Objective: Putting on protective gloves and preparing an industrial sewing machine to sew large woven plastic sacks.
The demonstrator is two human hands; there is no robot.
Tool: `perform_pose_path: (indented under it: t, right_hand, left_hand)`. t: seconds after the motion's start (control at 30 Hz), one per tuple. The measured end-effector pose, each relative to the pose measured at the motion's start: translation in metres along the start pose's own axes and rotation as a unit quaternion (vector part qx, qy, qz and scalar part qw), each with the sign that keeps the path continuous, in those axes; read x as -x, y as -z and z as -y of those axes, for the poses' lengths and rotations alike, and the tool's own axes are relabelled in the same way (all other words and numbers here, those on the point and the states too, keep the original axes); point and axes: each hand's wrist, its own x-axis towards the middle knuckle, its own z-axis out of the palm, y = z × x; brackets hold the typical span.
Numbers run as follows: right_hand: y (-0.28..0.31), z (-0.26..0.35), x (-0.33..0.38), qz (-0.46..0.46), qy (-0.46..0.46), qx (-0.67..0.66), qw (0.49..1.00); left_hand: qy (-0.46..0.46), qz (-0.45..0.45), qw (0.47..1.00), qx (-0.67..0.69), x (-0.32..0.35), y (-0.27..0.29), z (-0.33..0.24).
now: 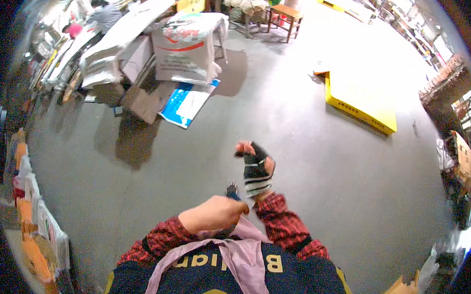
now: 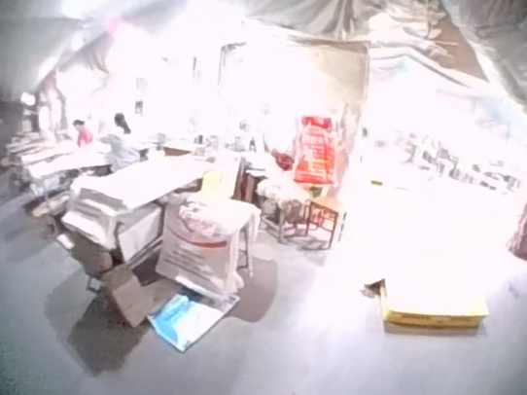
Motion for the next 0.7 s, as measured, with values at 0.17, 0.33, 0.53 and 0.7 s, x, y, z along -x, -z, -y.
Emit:
perform_pose_path:
  t: [0.17,0.33,0.53,0.7]
  right_hand:
    - [0.008,0.051,-0.153,-0.032,0.032,0.394,0.918]
    - [0.025,0.066,-0.263,-0.049,0.026,0.61,0.791]
    - [0.073,0.061,-0.428,-0.027,0.125,0.622,0.772]
    - [0.08,0.048,-0.577,0.01,0.202,0.602,0.772]
  left_hand:
    - [0.004,-0.172,0.965,0.2,-0.108,0.137,0.038]
    - [-0.108,-0.287,0.951,0.05,-0.233,0.198,0.054]
    - [-0.114,-0.307,0.942,-0.08,-0.403,0.243,0.115]
    - [-0.078,-0.258,0.943,-0.193,-0.52,0.312,0.158]
